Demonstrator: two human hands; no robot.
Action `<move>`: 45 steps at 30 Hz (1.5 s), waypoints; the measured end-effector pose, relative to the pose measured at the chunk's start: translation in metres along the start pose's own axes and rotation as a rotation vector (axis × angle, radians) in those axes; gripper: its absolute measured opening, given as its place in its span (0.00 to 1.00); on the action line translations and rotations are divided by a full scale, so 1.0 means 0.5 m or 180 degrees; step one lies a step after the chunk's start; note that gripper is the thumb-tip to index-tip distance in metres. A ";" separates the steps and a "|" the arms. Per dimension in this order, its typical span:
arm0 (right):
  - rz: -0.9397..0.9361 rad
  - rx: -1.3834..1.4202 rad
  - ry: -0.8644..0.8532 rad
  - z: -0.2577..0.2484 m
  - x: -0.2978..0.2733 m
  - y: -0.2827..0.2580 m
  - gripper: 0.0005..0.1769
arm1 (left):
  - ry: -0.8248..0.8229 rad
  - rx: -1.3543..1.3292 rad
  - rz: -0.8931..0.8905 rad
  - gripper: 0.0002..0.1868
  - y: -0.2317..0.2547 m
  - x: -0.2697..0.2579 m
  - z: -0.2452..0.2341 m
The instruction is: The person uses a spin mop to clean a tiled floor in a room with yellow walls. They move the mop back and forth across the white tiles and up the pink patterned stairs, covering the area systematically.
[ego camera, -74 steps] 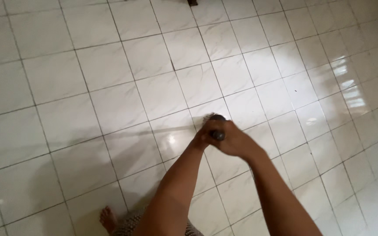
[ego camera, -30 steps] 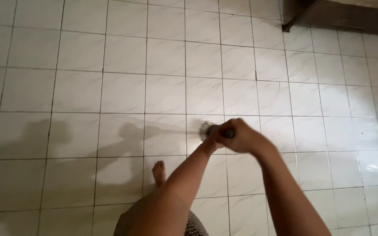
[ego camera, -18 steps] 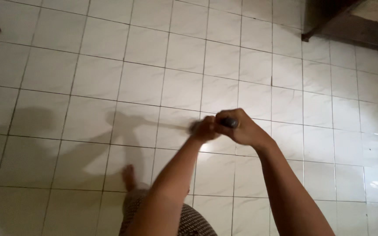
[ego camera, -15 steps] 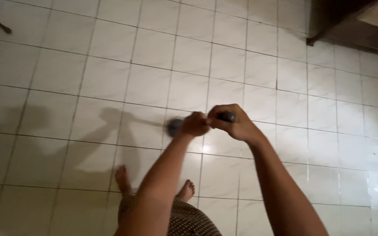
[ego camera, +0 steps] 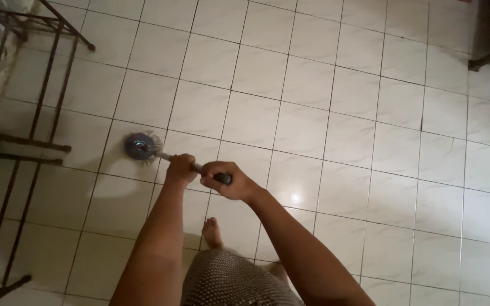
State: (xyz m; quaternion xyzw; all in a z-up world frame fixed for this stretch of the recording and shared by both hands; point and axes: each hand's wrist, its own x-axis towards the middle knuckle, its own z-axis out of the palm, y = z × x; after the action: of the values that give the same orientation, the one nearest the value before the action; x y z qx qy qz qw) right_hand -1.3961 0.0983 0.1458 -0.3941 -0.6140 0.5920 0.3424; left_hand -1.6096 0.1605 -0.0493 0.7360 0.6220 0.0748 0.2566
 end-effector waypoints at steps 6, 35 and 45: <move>-0.0096 -0.0102 0.0052 -0.077 -0.037 -0.080 0.03 | -0.0178 0.0028 0.0639 0.15 0.108 0.023 0.044; 0.0968 -0.1234 0.0378 -0.007 0.201 -0.302 0.14 | -0.0224 -0.1581 0.1432 0.11 0.132 0.120 -0.091; -0.0103 -0.0201 -0.0148 0.446 0.576 -0.152 0.09 | -0.0642 -0.0740 -0.0173 0.26 -0.546 0.119 -0.387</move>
State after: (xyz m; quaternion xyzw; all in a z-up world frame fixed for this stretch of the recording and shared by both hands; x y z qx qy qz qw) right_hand -1.7306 0.2533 0.1937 -0.3809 -0.6465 0.5757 0.3249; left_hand -1.9194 0.2981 -0.0243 0.6880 0.5999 0.0650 0.4032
